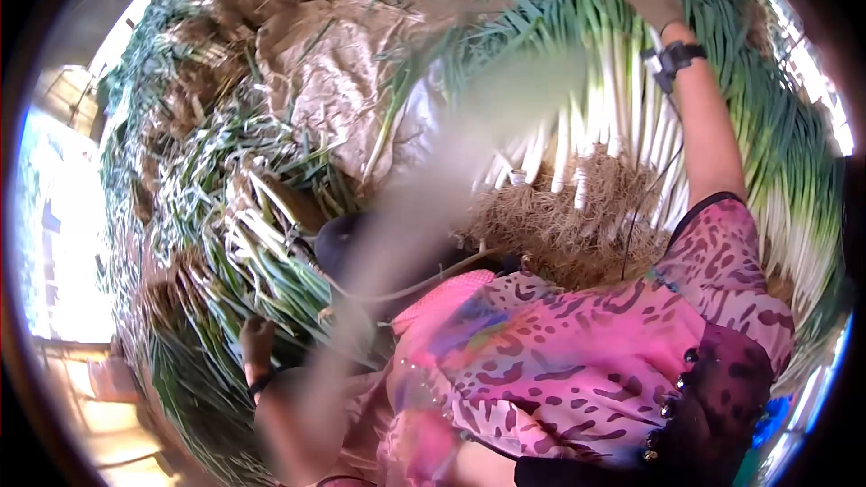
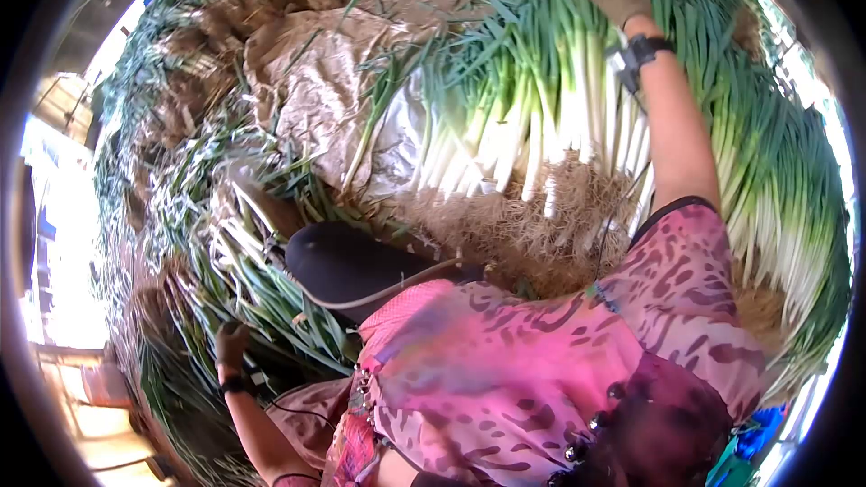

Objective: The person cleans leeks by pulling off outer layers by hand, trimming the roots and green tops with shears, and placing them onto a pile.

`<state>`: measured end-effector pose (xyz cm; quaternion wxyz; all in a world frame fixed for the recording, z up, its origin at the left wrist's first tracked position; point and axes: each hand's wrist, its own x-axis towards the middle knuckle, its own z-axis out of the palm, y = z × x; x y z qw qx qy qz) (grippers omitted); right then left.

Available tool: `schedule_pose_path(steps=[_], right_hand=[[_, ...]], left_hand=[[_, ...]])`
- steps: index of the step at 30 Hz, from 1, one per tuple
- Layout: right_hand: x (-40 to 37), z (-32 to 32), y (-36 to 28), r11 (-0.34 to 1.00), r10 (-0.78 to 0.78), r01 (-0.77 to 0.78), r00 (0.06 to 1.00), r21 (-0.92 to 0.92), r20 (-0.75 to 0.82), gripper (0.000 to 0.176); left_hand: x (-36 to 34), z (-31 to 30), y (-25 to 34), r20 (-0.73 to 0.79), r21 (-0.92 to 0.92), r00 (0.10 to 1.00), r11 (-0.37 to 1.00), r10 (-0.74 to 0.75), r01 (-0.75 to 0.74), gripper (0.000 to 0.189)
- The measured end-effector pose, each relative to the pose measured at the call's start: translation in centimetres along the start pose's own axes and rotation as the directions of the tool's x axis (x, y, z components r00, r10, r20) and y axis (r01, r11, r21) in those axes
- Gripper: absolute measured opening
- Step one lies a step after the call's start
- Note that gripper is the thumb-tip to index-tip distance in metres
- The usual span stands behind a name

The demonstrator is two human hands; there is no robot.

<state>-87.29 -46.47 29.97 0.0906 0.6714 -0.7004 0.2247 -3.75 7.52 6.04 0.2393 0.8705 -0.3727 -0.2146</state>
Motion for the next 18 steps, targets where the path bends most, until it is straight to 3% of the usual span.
schedule_pose_path(steps=[1,2,3,5,8,9,11,12,13,14,15,18], right_hand=[[-1.4,3.3,3.4,0.988,0.157,-0.156,0.983,-0.014,0.092,0.065],[-4.3,6.2,5.5,0.963,0.271,-0.269,0.952,-0.034,0.142,0.065],[-4.9,12.1,11.5,0.951,0.299,-0.309,0.886,-0.029,0.354,0.064],[-10.8,13.9,11.0,0.792,0.574,-0.609,0.762,0.030,0.299,0.062],[-10.8,11.2,8.7,0.781,0.554,-0.621,0.739,0.068,0.383,0.060],[-9.5,12.6,10.8,0.792,0.529,-0.609,0.715,0.036,0.458,0.061],[-8.9,14.6,12.3,0.831,0.523,-0.556,0.766,-0.023,0.374,0.045],[-9.0,14.0,11.7,0.819,0.541,-0.573,0.763,-0.018,0.354,0.045],[-9.2,14.0,11.3,0.808,0.558,-0.589,0.757,-0.013,0.339,0.046],[-9.1,13.8,11.2,0.813,0.543,-0.582,0.750,-0.013,0.377,0.065],[-8.9,13.2,11.4,0.809,0.550,-0.586,0.741,-0.029,0.386,0.066],[-7.7,12.9,10.7,0.820,0.558,-0.557,0.726,-0.131,0.402,0.074]], left_hand=[[-2.0,0.4,2.6,0.036,0.007,0.998,0.999,-0.047,0.047,0.033],[-3.3,1.3,4.5,0.096,-0.158,0.985,0.975,-0.142,0.156,0.028],[-3.9,2.3,5.2,0.140,-0.259,0.980,0.950,-0.140,0.173,0.024],[-4.7,4.2,6.5,0.238,-0.286,0.967,0.945,-0.089,0.157,0.030],[-4.3,7.5,5.9,0.300,-0.323,0.949,0.926,-0.095,0.195,0.030],[-5.2,7.6,8.5,0.326,-0.309,0.936,0.921,-0.134,0.239,0.030],[-7.7,8.3,14.3,0.361,-0.309,0.911,0.895,-0.202,0.321,0.030],[-8.4,8.7,15.3,0.357,-0.344,0.913,0.881,-0.197,0.324,0.031],[-5.7,10.6,11.4,0.325,-0.453,0.922,0.822,-0.209,0.346,0.032],[-4.4,11.6,7.1,0.350,-0.402,0.917,0.854,-0.189,0.330,0.032],[-4.6,11.7,7.3,0.376,-0.352,0.910,0.882,-0.173,0.313,0.033],[-10.4,8.7,18.1,0.345,-0.365,0.903,0.850,-0.256,0.380,0.032]])
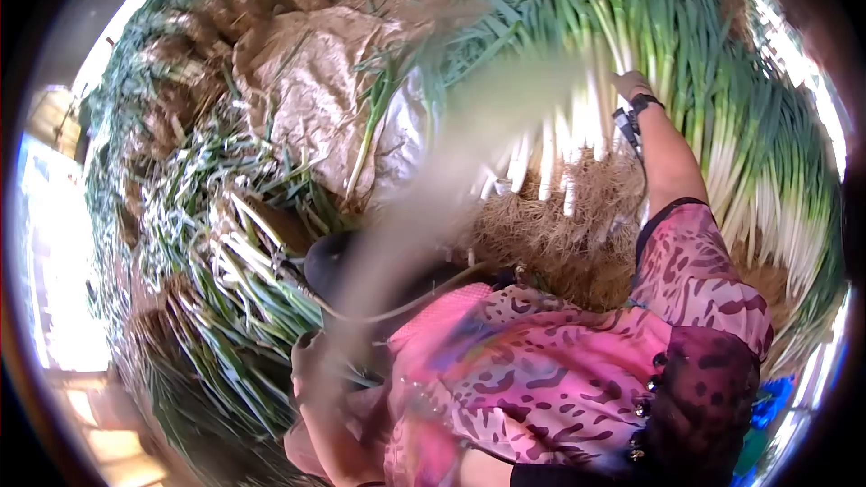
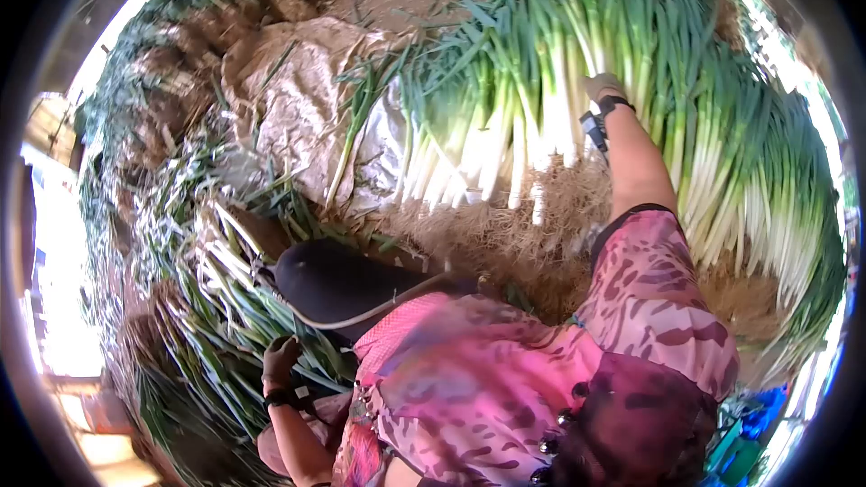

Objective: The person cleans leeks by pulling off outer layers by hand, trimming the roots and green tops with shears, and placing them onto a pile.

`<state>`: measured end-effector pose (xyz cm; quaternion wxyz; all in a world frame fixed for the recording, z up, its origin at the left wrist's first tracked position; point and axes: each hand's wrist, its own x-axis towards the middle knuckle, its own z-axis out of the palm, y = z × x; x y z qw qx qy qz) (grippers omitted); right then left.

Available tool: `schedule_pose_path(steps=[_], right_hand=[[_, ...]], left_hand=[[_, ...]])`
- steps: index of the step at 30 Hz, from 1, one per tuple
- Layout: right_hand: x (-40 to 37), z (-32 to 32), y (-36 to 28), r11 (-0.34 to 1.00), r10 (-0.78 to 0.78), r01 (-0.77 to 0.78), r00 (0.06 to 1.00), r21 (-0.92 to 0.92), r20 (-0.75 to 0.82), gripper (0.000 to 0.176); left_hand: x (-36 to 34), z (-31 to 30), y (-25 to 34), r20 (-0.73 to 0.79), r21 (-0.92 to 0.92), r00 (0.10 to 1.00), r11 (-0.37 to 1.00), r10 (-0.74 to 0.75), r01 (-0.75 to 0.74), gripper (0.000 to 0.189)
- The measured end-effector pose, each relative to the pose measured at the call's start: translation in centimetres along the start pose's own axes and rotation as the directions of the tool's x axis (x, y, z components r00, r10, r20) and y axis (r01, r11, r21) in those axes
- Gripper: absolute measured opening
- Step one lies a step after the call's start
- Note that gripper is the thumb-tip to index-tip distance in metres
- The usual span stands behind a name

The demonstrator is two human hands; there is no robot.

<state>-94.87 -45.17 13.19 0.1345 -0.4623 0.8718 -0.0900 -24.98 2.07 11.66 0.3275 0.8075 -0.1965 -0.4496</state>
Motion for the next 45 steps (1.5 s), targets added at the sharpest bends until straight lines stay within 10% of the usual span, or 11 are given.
schedule_pose_path(steps=[3,6,9,15,20,29,32,33,39,42,45], right_hand=[[2.4,-0.5,0.9,0.907,-0.252,0.257,0.966,-0.334,0.060,0.079],[-4.4,-3.8,-6.6,0.910,-0.171,0.095,0.973,-0.404,-0.157,0.084],[-9.1,-1.6,-16.0,0.873,-0.443,0.370,0.873,-0.316,-0.203,0.079],[-36.3,7.9,-35.9,0.146,-0.984,0.938,0.104,0.313,0.147,0.051],[-59.8,14.7,-39.8,-0.180,-0.731,0.933,-0.339,0.311,0.592,0.046],[-62.2,23.2,-37.2,0.243,-0.754,0.930,0.003,0.275,0.656,0.057],[-60.0,26.6,-36.0,0.234,-0.679,0.907,-0.106,0.351,0.726,0.042],[-60.7,25.6,-35.9,0.571,-0.544,0.657,-0.147,0.493,0.826,0.042],[-61.5,20.4,-35.6,0.393,-0.901,0.686,0.154,0.613,0.406,0.035],[-60.2,18.7,-36.5,0.525,-0.838,0.584,0.231,0.619,0.493,0.032],[-56.4,21.6,-39.6,0.480,-0.824,0.750,0.206,0.456,0.528,0.037]], left_hand=[[6.5,-5.8,-9.0,0.033,0.053,0.989,0.988,0.145,-0.147,0.034],[6.8,-9.9,-11.0,-0.010,0.056,0.995,0.994,0.097,-0.096,0.030],[4.3,-12.3,-9.2,-0.041,-0.006,0.993,0.994,0.107,-0.108,0.035],[2.2,-16.4,-5.2,-0.031,-0.068,0.986,0.984,0.163,-0.165,0.034],[1.2,-18.0,-2.5,-0.035,-0.085,0.987,0.984,0.156,-0.159,0.033],[9.5,-19.8,-5.2,-0.398,0.247,0.908,0.969,0.130,-0.031,0.039],[15.2,-17.8,-6.2,-0.432,0.292,0.891,0.956,0.138,-0.007,0.045],[16.7,-16.9,-6.2,-0.471,0.296,0.864,0.955,0.179,-0.036,0.045],[18.5,-15.4,-1.4,-0.499,0.240,0.866,0.957,-0.023,0.163,0.061],[16.1,-17.0,0.8,-0.289,0.467,0.956,0.879,0.046,0.099,0.060],[17.3,-17.4,-2.2,-0.421,0.115,0.904,0.984,-0.073,0.133,0.053]])
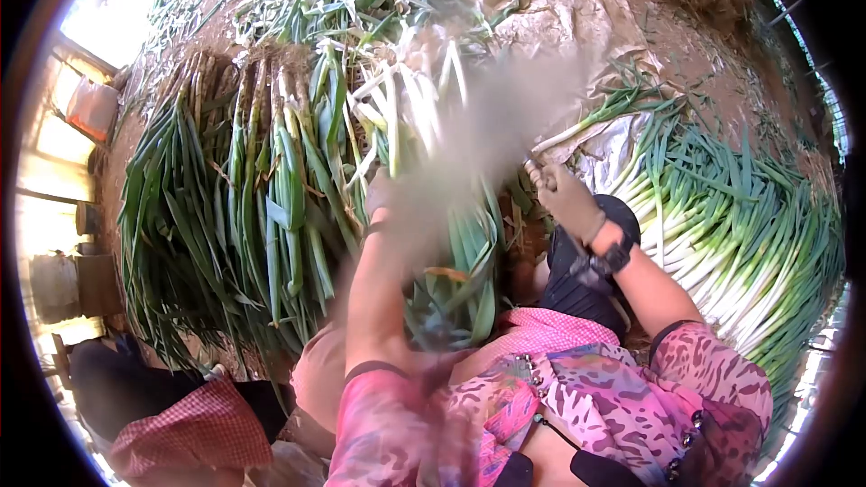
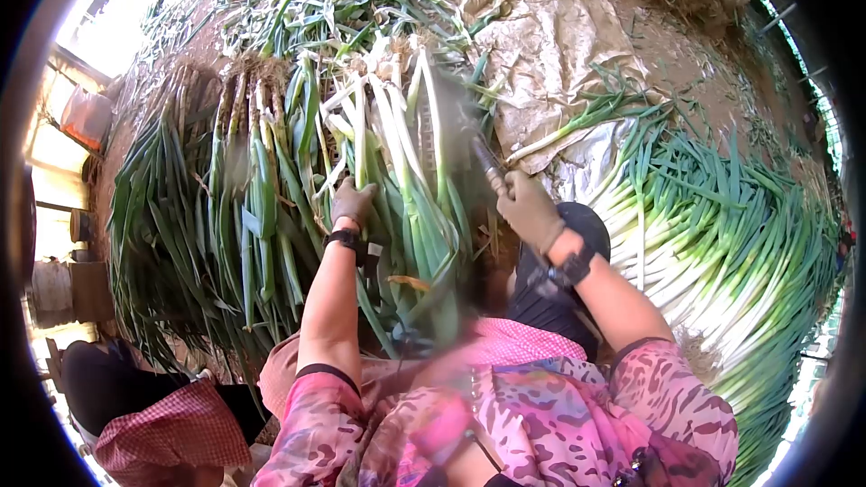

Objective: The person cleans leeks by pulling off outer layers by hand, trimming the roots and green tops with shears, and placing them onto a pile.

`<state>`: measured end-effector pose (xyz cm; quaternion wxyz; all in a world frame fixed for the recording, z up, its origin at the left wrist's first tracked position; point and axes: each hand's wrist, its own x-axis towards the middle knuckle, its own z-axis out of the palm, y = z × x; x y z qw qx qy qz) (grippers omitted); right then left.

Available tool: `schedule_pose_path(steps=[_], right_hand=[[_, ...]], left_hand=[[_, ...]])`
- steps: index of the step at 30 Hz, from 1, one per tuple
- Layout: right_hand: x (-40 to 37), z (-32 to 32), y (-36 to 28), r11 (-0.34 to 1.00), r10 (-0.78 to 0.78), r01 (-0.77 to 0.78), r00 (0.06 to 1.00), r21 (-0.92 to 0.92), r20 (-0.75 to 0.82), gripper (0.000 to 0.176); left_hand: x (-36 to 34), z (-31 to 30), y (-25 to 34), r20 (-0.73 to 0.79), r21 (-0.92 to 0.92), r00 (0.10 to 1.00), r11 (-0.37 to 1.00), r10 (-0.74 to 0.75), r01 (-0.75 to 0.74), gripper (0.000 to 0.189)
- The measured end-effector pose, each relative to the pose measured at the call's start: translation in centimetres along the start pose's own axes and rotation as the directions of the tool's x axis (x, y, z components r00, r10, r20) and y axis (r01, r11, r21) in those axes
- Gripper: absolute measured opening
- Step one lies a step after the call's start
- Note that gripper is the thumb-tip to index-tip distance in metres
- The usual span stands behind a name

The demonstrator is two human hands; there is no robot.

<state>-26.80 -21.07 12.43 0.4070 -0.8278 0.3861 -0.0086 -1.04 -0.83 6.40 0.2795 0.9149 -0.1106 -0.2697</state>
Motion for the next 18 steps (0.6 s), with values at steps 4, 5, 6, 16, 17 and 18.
schedule_pose_path(steps=[4,5,6,16,17,18], right_hand=[[5.9,2.0,-1.5,0.927,-0.308,0.289,0.951,-0.240,-0.042,0.040],[7.7,3.7,-2.4,0.937,-0.292,0.292,0.956,-0.191,0.028,0.045],[9.5,5.3,-3.2,0.948,-0.274,0.286,0.957,-0.142,0.097,0.049],[11.5,13.9,-9.6,0.987,0.093,-0.064,0.976,-0.150,0.196,0.066],[11.1,13.3,-10.1,0.993,0.089,-0.069,0.974,-0.100,0.209,0.065],[11.1,13.9,-10.1,0.999,-0.042,0.046,0.983,-0.021,0.179,0.063]], left_hand=[[-0.1,-1.7,-3.5,-0.122,-0.365,0.991,0.926,0.053,-0.094,0.040],[-0.9,-3.0,-3.8,-0.094,-0.520,0.995,0.851,0.031,-0.076,0.034],[-1.3,-4.0,-4.1,-0.077,-0.658,0.997,0.750,0.014,-0.061,0.029],[-13.0,-13.2,-0.6,0.142,-0.856,0.977,0.515,0.157,0.041,0.031],[-13.0,-13.0,-1.5,0.193,-0.891,0.967,0.443,0.165,0.102,0.032],[-12.9,-12.5,-1.5,0.185,-0.866,0.976,0.488,0.111,0.109,0.034]])
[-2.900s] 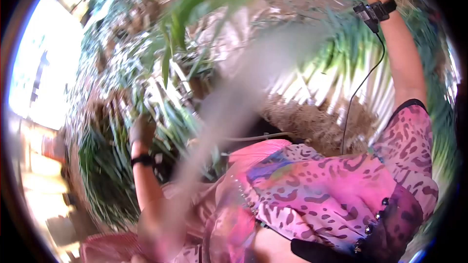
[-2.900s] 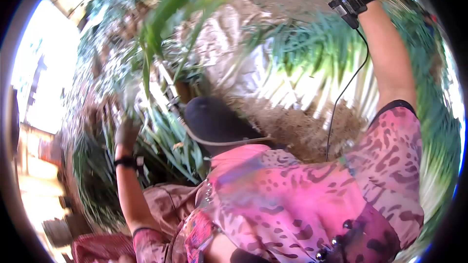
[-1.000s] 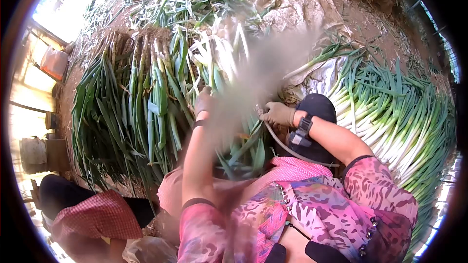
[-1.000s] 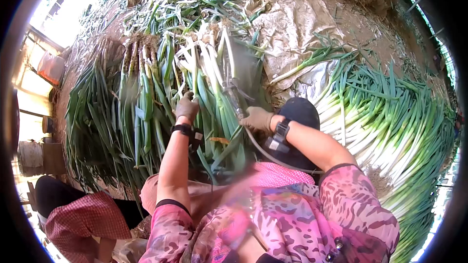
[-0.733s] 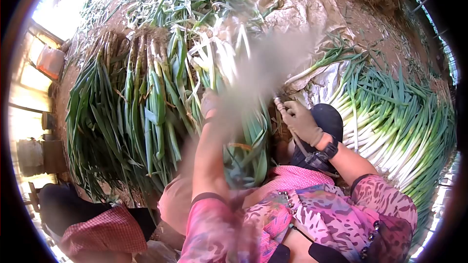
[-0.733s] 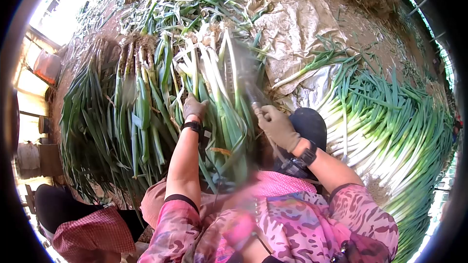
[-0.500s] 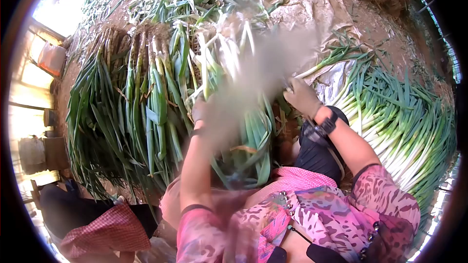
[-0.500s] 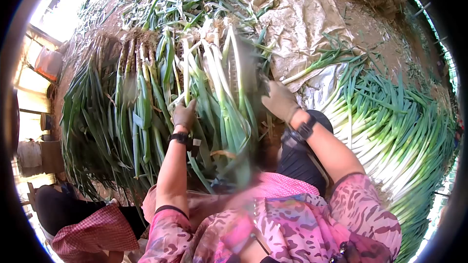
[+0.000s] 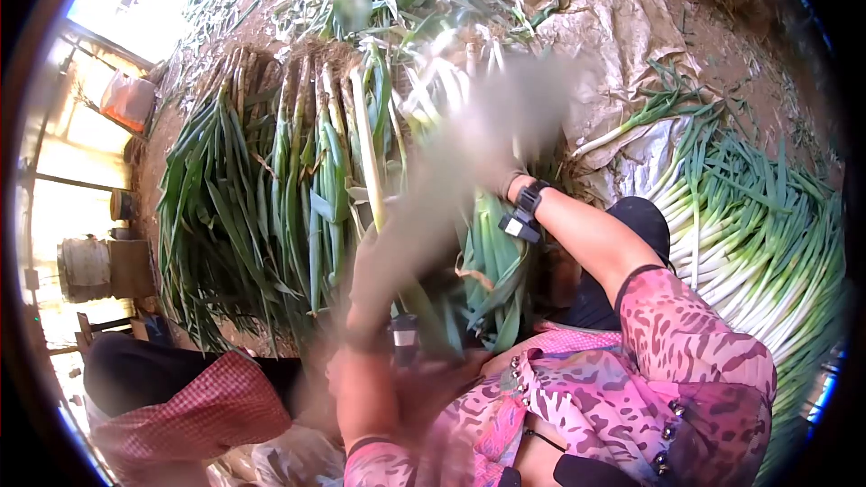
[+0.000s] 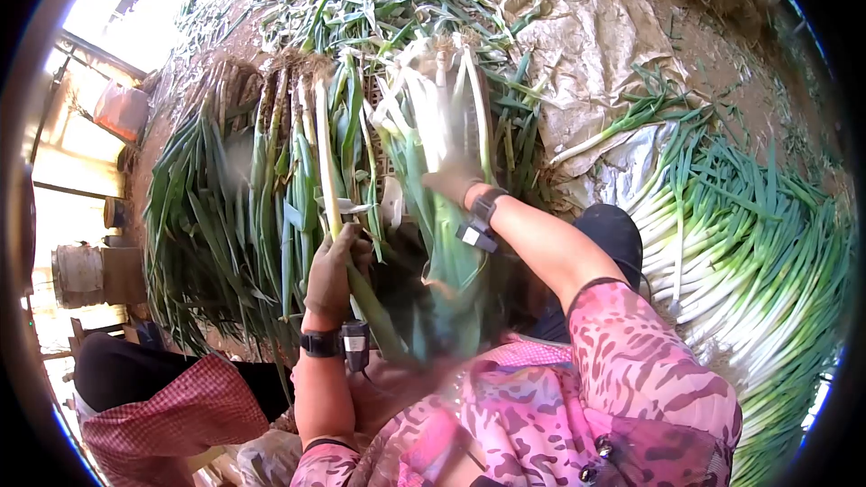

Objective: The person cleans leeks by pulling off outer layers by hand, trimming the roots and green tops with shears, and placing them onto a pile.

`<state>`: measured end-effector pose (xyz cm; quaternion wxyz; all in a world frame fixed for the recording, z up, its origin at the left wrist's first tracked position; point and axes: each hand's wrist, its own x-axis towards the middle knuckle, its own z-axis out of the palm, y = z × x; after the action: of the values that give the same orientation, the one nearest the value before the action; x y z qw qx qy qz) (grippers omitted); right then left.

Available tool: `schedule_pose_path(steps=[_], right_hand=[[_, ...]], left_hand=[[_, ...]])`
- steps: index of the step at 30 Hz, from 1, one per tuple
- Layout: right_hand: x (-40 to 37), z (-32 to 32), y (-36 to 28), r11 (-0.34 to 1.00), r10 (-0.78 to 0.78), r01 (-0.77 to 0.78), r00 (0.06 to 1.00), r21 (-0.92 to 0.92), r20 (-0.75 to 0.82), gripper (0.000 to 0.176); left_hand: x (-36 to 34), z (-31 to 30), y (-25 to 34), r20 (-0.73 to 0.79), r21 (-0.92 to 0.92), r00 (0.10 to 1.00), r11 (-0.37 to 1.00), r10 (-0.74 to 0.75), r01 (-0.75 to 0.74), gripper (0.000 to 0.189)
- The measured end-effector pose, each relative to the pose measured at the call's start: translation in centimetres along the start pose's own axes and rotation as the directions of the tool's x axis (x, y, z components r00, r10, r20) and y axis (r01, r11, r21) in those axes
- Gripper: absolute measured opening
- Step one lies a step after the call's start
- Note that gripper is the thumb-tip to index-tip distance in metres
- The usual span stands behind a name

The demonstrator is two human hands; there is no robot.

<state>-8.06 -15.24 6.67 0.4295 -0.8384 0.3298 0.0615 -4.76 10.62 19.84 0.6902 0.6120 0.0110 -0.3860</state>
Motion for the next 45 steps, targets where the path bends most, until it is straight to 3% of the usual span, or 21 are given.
schedule_pose_path(steps=[2,4,5,7,9,10,14,17,21,23,25,28,29,31,33,36,37,39,40,44,45], right_hand=[[0.9,4.2,1.1,0.962,-0.250,0.254,0.967,0.101,-0.057,0.059],[-0.2,6.1,-0.9,0.855,-0.466,0.481,0.876,0.191,-0.122,0.053],[-2.1,5.7,-2.9,0.791,-0.555,0.572,0.820,0.215,-0.142,0.049],[-5.3,4.6,-6.6,0.711,-0.644,0.664,0.747,0.229,-0.164,0.046],[-5.9,4.5,-7.8,0.692,-0.662,0.689,0.724,0.216,-0.191,0.045],[-5.5,4.4,-8.0,0.716,-0.635,0.666,0.746,0.207,-0.201,0.045],[-2.6,3.2,-8.9,0.685,-0.607,0.662,0.750,0.304,-0.263,0.047],[-3.0,1.3,-10.1,0.666,-0.619,0.656,0.751,0.355,-0.229,0.049],[-4.3,-1.9,-12.7,0.608,-0.592,0.711,0.702,0.352,-0.395,0.041],[-3.7,-1.9,-12.5,0.612,-0.685,0.781,0.603,0.125,-0.409,0.032],[-4.8,-1.3,-13.4,0.556,-0.773,0.830,0.494,-0.049,-0.399,0.027],[-9.8,0.8,-14.1,0.644,-0.706,0.745,0.667,0.175,-0.238,0.026],[-11.0,0.8,-14.1,0.646,-0.709,0.727,0.685,0.233,-0.169,0.027],[-10.7,1.6,-12.8,0.562,-0.806,0.822,0.569,0.091,-0.164,0.032],[-9.9,1.4,-11.6,0.477,-0.872,0.879,0.470,-0.018,-0.139,0.038],[-7.7,-1.2,-11.7,0.622,-0.783,0.781,0.619,-0.062,-0.054,0.061],[-6.2,-1.5,-12.2,0.572,-0.820,0.795,0.560,-0.200,-0.119,0.065],[-3.6,-1.7,-14.4,0.490,-0.854,0.795,0.357,-0.358,-0.377,0.072],[-2.7,-2.3,-15.7,0.484,-0.860,0.781,0.343,-0.395,-0.378,0.070],[-0.4,-5.9,-17.9,0.442,-0.897,0.760,0.379,-0.476,-0.227,0.062],[0.3,-7.0,-18.0,0.429,-0.902,0.755,0.380,-0.495,-0.203,0.060]], left_hand=[[-0.1,0.9,-0.3,-0.104,0.091,0.994,0.995,-0.038,0.048,0.039],[0.6,1.1,-0.2,0.115,0.301,0.955,0.906,0.273,-0.296,0.040],[1.1,0.7,-0.4,0.267,0.556,0.813,0.607,0.517,-0.568,0.039],[1.3,0.3,-0.3,0.354,0.627,0.662,0.357,0.661,-0.692,0.038],[0.5,0.5,0.6,0.115,0.346,0.865,0.797,0.488,-0.496,0.036],[0.1,0.6,1.0,-0.010,0.138,0.926,0.917,0.379,-0.374,0.035],[-0.8,0.1,1.6,-0.032,0.187,0.919,0.906,0.392,-0.380,0.036],[-2.6,1.5,3.9,-0.062,0.081,0.959,0.959,0.276,-0.271,0.035],[-2.8,1.4,4.6,0.014,0.020,0.967,0.967,0.255,-0.255,0.040],[-2.3,1.3,3.9,-0.002,0.069,0.960,0.958,0.280,-0.279,0.044],[-2.0,1.2,3.6,0.116,0.355,0.892,0.821,0.436,-0.447,0.047],[-2.0,1.4,3.5,0.057,0.217,0.932,0.907,0.357,-0.360,0.047],[-1.5,1.2,3.1,-0.014,0.137,0.942,0.934,0.335,-0.331,0.049],[-0.9,0.0,3.0,-0.025,0.023,0.962,0.962,0.273,-0.272,0.050],[-2.6,0.1,4.0,0.018,0.116,0.938,0.931,0.346,-0.346,0.046],[-2.9,0.0,4.2,0.130,0.209,0.884,0.859,0.449,-0.467,0.038],[-2.5,-0.1,3.9,0.175,0.227,0.859,0.829,0.481,-0.510,0.035],[-1.8,-0.3,2.7,0.183,0.021,0.929,0.943,0.322,-0.331,0.028],[-1.8,-0.4,2.5,0.230,0.081,0.954,0.973,0.195,-0.218,0.024],[-2.4,0.9,0.6,0.428,0.037,0.899,0.992,0.097,-0.125,0.023],[-2.4,1.0,0.5,0.457,0.122,0.887,0.984,0.063,-0.133,0.022]])
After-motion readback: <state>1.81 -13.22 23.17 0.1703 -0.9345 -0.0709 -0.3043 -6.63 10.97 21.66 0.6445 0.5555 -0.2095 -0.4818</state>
